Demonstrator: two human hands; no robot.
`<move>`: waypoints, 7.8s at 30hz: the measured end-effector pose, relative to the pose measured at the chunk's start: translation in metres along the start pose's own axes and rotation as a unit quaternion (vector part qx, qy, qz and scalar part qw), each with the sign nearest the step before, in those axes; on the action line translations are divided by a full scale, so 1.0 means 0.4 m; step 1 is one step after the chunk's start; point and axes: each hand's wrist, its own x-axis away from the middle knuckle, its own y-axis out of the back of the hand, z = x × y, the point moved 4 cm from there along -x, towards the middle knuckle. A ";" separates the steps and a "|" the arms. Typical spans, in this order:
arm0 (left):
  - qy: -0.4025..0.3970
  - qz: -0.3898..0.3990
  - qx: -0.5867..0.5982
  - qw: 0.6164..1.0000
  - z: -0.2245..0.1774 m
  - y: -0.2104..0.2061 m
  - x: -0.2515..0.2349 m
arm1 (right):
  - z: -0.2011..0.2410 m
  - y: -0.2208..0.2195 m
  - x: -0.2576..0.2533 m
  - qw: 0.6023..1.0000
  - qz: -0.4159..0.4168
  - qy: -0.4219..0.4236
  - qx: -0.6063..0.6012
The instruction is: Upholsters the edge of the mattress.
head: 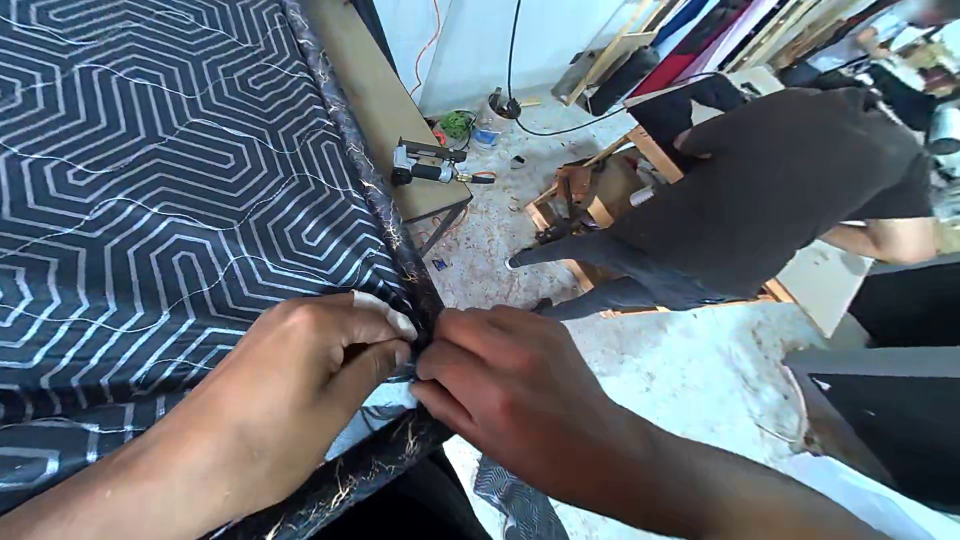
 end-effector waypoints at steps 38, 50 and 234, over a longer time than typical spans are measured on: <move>-0.151 -0.052 -0.081 0.984 -0.029 -0.034 0.065 | -0.047 0.010 -0.053 0.985 0.103 0.117 -0.067; -0.139 0.104 -0.018 0.985 -0.022 -0.049 0.071 | -0.047 0.010 -0.063 0.938 0.223 0.233 -0.124; -0.246 -0.018 -0.324 0.913 -0.133 0.040 0.030 | -0.046 0.002 0.007 0.996 0.052 0.031 -0.071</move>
